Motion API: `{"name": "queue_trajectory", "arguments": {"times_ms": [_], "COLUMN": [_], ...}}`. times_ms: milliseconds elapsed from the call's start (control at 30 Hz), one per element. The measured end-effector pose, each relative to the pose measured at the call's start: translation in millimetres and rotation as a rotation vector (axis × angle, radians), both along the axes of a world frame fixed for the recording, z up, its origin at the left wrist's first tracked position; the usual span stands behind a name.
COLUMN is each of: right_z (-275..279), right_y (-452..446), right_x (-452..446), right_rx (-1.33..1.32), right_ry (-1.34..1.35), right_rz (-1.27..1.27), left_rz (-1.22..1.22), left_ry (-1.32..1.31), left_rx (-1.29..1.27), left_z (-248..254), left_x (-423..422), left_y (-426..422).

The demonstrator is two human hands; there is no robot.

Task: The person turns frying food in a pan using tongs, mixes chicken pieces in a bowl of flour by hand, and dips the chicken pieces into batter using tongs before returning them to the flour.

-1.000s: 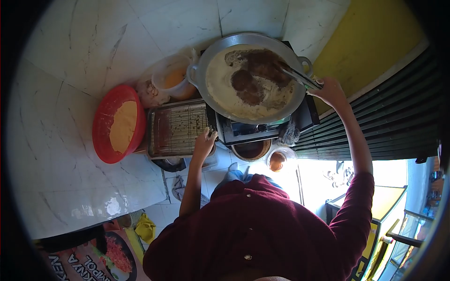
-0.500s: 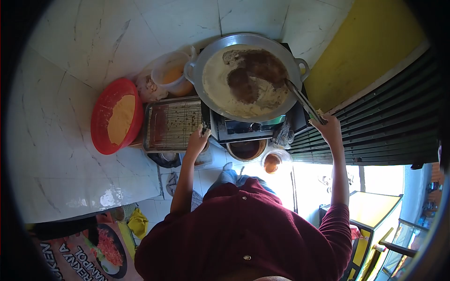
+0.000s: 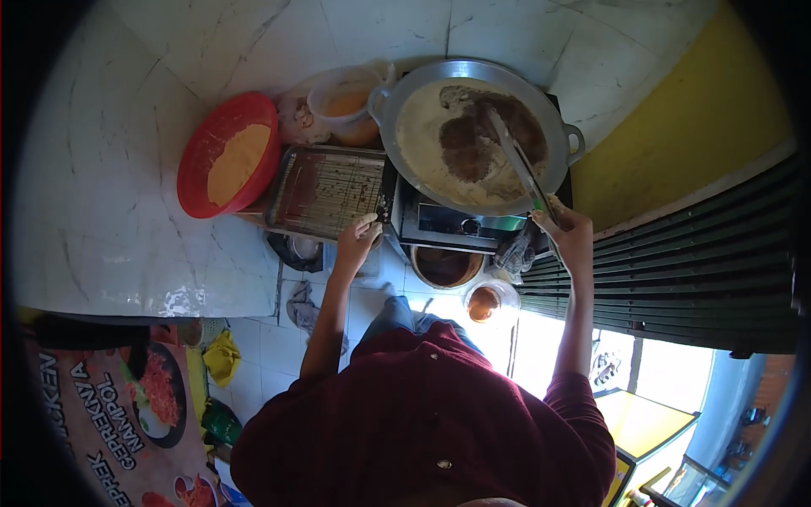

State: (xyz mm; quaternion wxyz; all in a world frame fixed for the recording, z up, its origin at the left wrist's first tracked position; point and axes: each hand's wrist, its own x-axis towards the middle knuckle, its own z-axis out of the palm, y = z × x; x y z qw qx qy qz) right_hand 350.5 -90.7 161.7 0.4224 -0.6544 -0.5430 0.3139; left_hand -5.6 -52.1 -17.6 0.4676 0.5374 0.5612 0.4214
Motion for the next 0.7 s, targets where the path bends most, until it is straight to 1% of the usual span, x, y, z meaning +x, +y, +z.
{"name": "queue_trajectory", "arguments": {"times_ms": [67, 100, 133, 167, 200, 267, 300, 367, 400, 467, 500, 533, 567, 600, 633, 667, 700], "right_z": [-14, -16, -17, -19, -22, -34, -47, -81, -86, -97, -138, -156, -168, -172, -169, -180, -199], "right_y": [6, 8, 9, 10, 11, 13, 16, 23, 25, 32, 42, 49, 55, 62, 69, 75, 82], "right_x": [-25, -45, -69, -92, -114, -156, -174, -210, -229, -265, -278, -292, -305, -317, -324, -332, -339], "right_rx": [-0.121, -0.128, -0.114, -0.103, -0.108, -0.279, -0.279, -0.327, -0.324, -0.210, -0.145, -0.140, -0.085, -0.029, -0.192, -0.192, -0.155], "right_ry": [0.000, 0.002, 0.062, 0.122, 0.127, 0.199, 0.201, 0.109, 0.113, -0.070, -0.109, -0.105, -0.150, -0.196, -0.132, -0.129, -0.180], "right_rz": [0.076, 0.106, 0.159, 0.214, 0.246, 0.308, 0.332, 0.446, 0.459, 0.463, 0.458, 0.460, 0.420, 0.378, 0.405, 0.402, 0.366], "left_rz": [0.016, 0.069, 0.125, 0.169, 0.201, 0.232, 0.288, 0.324, 0.337, 0.376, 0.393, 0.409, 0.413, 0.412, 0.392, 0.372, 0.317], "left_ry": [-0.042, -0.027, -0.007, 0.080, 0.087, 0.097, 0.191, 0.203, 0.212, 0.272, 0.270, 0.267, 0.298, 0.301, 0.335, 0.370, 0.304], "left_rx": [-0.012, 0.014, 0.040, 0.043, 0.039, 0.071, 0.040, 0.008, -0.027, 0.010, 0.041, 0.070, 0.039, 0.042, 0.010, -0.020, -0.008], "left_z": [-2, -1, -2, -4, 0, 15, 6, 6, 6, -20, -24, -26, -27, -25, -25, -24, -41], "left_x": [-12, -15, -22, -29, -35, -50, -64, -92, -106, -139, -153, -166, -177, -186, -192, -200, -211], "left_y": [-6, -9, -13, -15, -21, -29, -30, -34, -37, -36, -36, -37, -37, -33, -31, -29, -22]}}
